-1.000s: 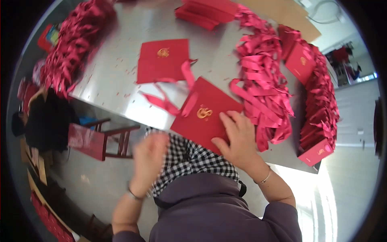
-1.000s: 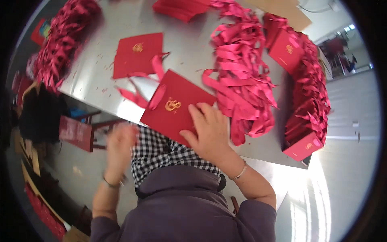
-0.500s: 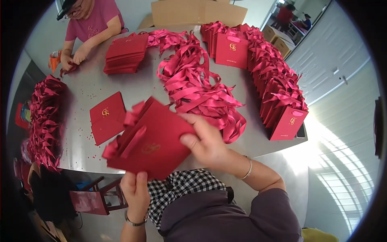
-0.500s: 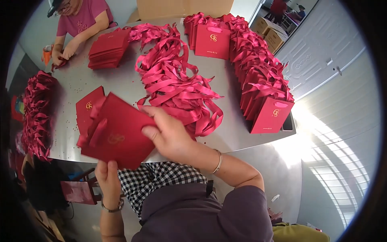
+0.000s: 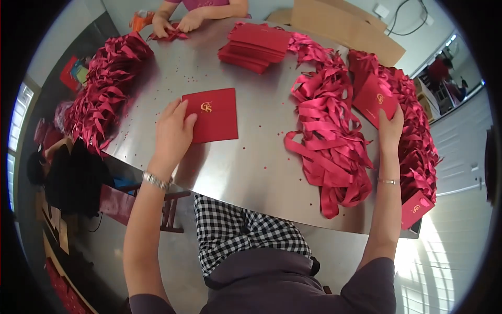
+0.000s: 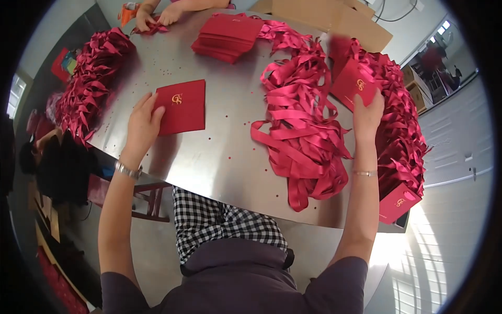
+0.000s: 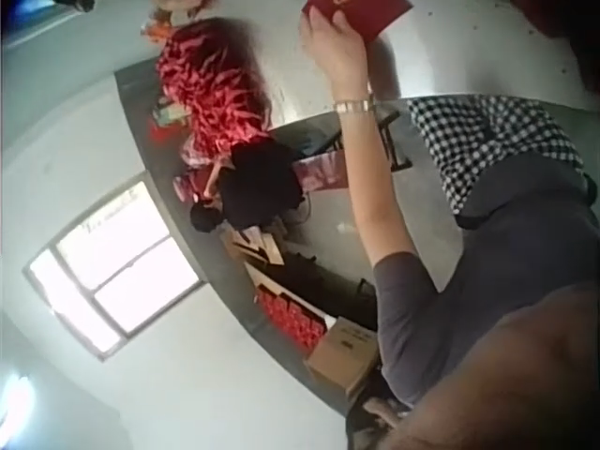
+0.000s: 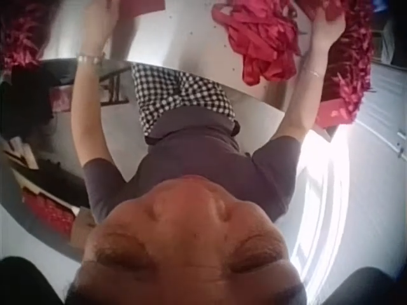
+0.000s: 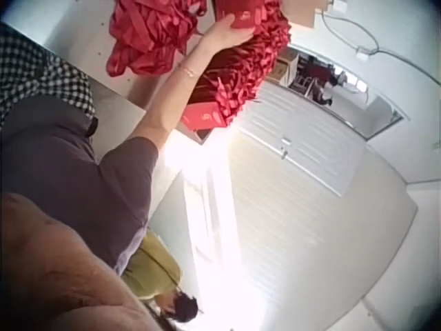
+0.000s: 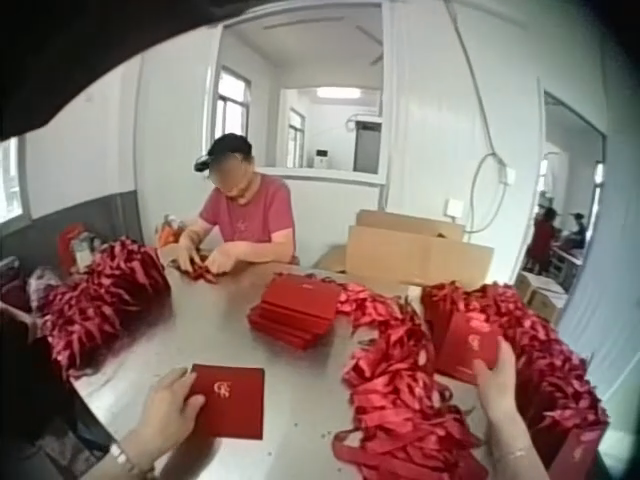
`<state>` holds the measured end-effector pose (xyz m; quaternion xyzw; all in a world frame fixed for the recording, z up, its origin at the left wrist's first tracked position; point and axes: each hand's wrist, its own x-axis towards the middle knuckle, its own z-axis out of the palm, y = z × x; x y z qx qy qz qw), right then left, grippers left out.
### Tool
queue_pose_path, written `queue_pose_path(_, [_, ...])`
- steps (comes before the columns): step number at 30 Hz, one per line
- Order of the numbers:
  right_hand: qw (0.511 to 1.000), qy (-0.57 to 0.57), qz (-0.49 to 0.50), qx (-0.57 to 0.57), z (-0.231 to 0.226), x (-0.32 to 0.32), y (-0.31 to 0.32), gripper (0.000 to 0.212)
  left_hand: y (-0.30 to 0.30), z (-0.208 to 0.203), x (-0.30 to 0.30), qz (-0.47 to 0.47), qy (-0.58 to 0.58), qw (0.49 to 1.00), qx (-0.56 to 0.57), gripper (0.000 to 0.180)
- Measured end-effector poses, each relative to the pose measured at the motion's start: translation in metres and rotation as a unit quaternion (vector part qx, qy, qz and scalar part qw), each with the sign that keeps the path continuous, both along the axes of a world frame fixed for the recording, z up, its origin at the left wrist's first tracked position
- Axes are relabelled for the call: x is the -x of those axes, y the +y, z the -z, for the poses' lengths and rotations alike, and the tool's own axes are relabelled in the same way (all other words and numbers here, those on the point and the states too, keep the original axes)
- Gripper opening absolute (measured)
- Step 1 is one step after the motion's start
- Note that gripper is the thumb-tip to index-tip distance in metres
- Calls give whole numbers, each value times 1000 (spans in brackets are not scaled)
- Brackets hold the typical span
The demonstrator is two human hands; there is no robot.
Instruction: The person assembles small paper gift bags by threading ribbon handles through the slits by hand.
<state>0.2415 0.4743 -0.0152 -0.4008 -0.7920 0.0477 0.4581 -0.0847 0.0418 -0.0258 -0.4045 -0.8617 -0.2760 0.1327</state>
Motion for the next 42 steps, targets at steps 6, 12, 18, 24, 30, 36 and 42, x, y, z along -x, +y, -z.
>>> queue_pose_path(6, [916,-119,-376,65,-38,71,-170,29,33,8,38,-18,88,983,158,44])
queue_pose_path(12, [857,-432,-277,37,-27,106,-216,28,41,4,23,-4,15,988,154,32])
queue_pose_path(18, [843,-286,-438,-124,-18,78,-246,8,-2,-8,-37,0,-24,997,69,29])
queue_pose_path(24, [882,-305,-346,-98,-13,62,-251,12,-19,-11,-82,28,-136,990,19,29])
queue_pose_path(30, [891,-267,-362,-58,-6,81,-264,15,-14,-23,-88,29,-212,974,72,28])
queue_pose_path(36, [917,-123,-380,-2,2,96,-262,5,-17,-21,-81,43,-319,946,35,30])
queue_pose_path(42, [866,-144,-470,88,-11,118,-306,9,-17,-16,-82,62,-398,915,22,26])
